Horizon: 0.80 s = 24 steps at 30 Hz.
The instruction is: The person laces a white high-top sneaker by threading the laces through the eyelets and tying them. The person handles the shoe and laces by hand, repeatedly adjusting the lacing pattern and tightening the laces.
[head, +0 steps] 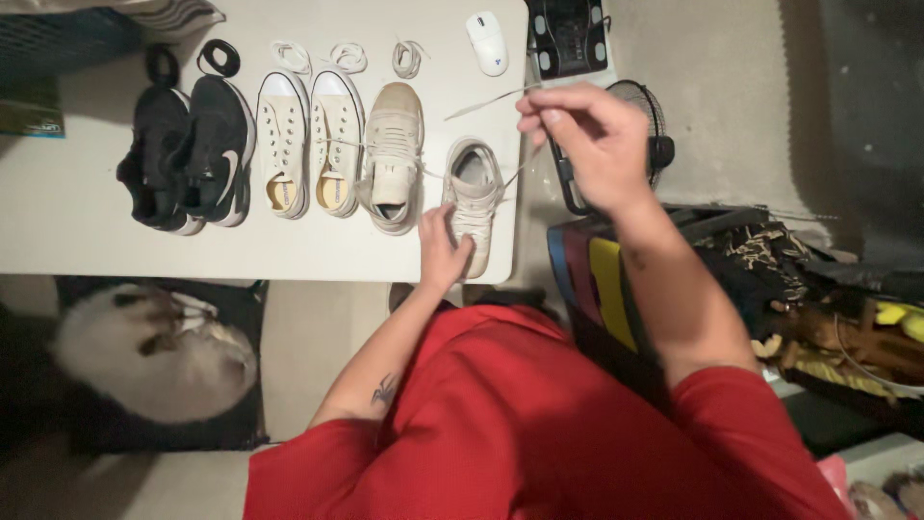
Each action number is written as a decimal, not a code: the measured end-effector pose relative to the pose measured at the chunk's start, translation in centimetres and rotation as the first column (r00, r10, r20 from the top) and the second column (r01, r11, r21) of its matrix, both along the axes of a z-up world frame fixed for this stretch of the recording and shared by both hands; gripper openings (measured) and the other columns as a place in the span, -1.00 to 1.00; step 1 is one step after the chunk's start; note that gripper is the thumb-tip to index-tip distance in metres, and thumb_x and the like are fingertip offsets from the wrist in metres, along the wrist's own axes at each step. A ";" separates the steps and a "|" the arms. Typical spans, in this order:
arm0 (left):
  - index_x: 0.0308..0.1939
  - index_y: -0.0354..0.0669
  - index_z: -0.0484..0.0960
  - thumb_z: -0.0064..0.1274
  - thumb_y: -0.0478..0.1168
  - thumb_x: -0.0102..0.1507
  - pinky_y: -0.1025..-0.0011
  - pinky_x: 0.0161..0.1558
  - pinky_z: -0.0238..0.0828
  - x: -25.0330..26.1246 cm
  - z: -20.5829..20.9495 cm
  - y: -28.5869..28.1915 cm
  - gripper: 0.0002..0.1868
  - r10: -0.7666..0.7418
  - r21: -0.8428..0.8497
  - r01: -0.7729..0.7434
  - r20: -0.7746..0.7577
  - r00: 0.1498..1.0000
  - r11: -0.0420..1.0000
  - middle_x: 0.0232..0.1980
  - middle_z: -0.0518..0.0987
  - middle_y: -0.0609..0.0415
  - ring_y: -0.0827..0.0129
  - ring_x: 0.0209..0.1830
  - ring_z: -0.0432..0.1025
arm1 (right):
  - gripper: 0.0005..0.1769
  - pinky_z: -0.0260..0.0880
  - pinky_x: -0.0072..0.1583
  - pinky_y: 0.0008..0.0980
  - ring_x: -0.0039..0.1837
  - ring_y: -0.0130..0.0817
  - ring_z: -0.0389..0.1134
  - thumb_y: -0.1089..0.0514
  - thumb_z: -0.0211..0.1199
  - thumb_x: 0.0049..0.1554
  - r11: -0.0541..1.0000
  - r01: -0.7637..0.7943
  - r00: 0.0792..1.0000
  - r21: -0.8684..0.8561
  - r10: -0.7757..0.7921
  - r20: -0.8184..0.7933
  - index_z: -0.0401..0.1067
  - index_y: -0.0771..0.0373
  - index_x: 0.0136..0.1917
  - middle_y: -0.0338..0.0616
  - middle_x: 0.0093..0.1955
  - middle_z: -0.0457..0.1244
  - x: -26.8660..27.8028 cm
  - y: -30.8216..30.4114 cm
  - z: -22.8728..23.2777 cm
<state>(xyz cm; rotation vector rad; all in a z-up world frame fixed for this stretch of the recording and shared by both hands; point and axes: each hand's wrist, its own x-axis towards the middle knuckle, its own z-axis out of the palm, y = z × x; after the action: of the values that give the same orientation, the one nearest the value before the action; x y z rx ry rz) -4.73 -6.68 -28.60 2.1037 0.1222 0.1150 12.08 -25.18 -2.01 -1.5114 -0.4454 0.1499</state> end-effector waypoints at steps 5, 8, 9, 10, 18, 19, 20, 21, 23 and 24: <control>0.39 -0.20 0.37 0.15 -0.16 0.28 0.03 0.39 0.15 3.3 3.4 0.1 -0.39 0.049 0.059 -0.059 0.158 0.986 0.997 0.30 0.35 -0.19 -0.10 0.33 0.23 | -0.83 0.52 0.06 -0.45 0.10 -0.28 0.46 0.44 0.08 0.41 1.000 -0.006 0.988 -0.018 0.009 0.157 0.43 0.48 0.23 0.14 0.18 0.35 -2.3 -2.5 2.4; 0.31 -0.10 0.49 0.20 -0.05 0.23 -0.03 0.27 0.13 5.8 4.5 1.4 -0.41 -0.142 0.294 0.105 0.107 0.984 0.950 0.32 0.38 -0.13 -0.11 0.24 0.23 | -0.83 0.51 0.05 -0.46 0.03 -0.33 0.45 0.45 0.06 0.41 1.000 -0.005 0.982 -0.031 0.011 0.189 0.44 0.47 0.20 0.13 0.16 0.34 -3.5 -4.4 3.2; 0.24 -0.07 0.51 0.19 -0.02 0.23 -0.02 0.26 0.14 6.5 4.7 1.7 -0.48 -0.187 0.351 0.144 0.093 0.978 0.925 0.31 0.40 -0.08 -0.09 0.24 0.24 | -0.83 0.50 0.03 -0.46 0.02 -0.33 0.45 0.45 0.06 0.40 0.999 -0.003 0.978 -0.042 0.012 0.207 0.44 0.48 0.19 0.13 0.14 0.34 -3.8 -4.9 3.4; 0.16 -0.04 0.53 0.18 0.00 0.24 -0.01 0.24 0.15 7.4 4.7 2.1 -0.54 -0.232 0.406 0.182 0.078 0.970 0.895 0.31 0.43 -0.04 -0.07 0.24 0.25 | -0.83 0.49 0.02 -0.47 0.00 -0.33 0.44 0.46 0.06 0.40 0.999 0.000 0.974 -0.053 0.012 0.227 0.45 0.48 0.19 0.13 0.13 0.34 -4.0 -5.3 3.5; 0.02 -0.12 0.49 0.05 -0.04 0.37 0.01 0.18 0.26 11.2 2.7 5.0 -0.72 -0.548 0.226 0.558 -0.110 0.829 0.798 0.02 0.57 -0.07 -0.19 0.14 0.25 | -0.86 0.43 -0.06 -0.52 -0.15 -0.47 0.36 0.42 0.07 0.40 0.998 0.058 0.971 0.015 -0.060 0.232 0.44 0.45 0.16 0.10 0.06 0.39 -7.2 -6.8 3.9; 0.04 -0.11 0.49 0.02 -0.02 0.37 0.00 0.16 0.26 11.4 2.4 5.2 -0.71 -0.542 0.189 0.560 -0.143 0.828 0.806 -0.01 0.56 -0.09 -0.19 0.11 0.26 | -0.86 0.41 -0.07 -0.54 -0.17 -0.49 0.35 0.41 0.07 0.39 0.997 0.079 0.967 0.009 -0.079 0.244 0.44 0.44 0.16 0.08 0.06 0.39 -7.5 -6.9 3.7; 0.05 -0.09 0.49 0.00 -0.01 0.37 -0.01 0.14 0.27 11.5 2.0 5.5 -0.70 -0.536 0.151 0.561 -0.178 0.825 0.814 -0.03 0.56 -0.10 -0.19 0.08 0.26 | -0.85 0.36 -0.10 -0.58 -0.17 -0.54 0.31 0.40 0.08 0.39 0.993 0.112 0.976 -0.025 -0.105 0.191 0.44 0.43 0.18 0.05 0.07 0.40 -7.6 -6.9 3.3; 0.05 -0.09 0.48 0.00 0.02 0.38 -0.01 0.12 0.27 11.6 1.7 5.6 -0.69 -0.524 0.157 0.553 -0.193 0.830 0.818 -0.03 0.54 -0.15 -0.20 0.08 0.27 | -0.84 0.31 -0.14 -0.62 -0.18 -0.58 0.26 0.39 0.09 0.38 0.988 0.143 0.981 -0.061 -0.133 0.138 0.44 0.42 0.20 0.02 0.08 0.41 -7.6 -6.8 2.7; 0.05 -0.09 0.47 -0.01 0.07 0.41 -0.02 0.10 0.26 11.8 1.3 5.8 -0.66 -0.499 0.173 0.537 -0.223 0.838 0.825 -0.03 0.51 -0.24 -0.22 0.09 0.27 | -0.82 0.27 -0.13 -0.64 -0.14 -0.62 0.25 0.38 0.12 0.37 0.979 0.153 0.988 -0.137 -0.148 0.048 0.45 0.41 0.22 -0.04 0.09 0.42 -7.6 -6.2 1.1; 0.06 -0.08 0.49 -0.01 0.09 0.40 -0.02 0.10 0.26 12.2 1.3 5.9 -0.64 -0.501 0.170 0.540 -0.225 0.836 0.824 -0.04 0.51 -0.25 -0.22 0.08 0.27 | -0.82 0.28 -0.08 -0.62 -0.09 -0.62 0.29 0.38 0.14 0.37 0.975 0.137 0.991 -0.175 -0.136 0.014 0.47 0.40 0.22 -0.07 0.10 0.42 -7.5 -5.7 0.2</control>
<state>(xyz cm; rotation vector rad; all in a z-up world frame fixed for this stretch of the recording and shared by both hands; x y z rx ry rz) 7.52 -0.81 -27.27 2.2964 -0.3896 -0.4047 4.60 -30.90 -1.85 -1.7108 -0.3353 0.0812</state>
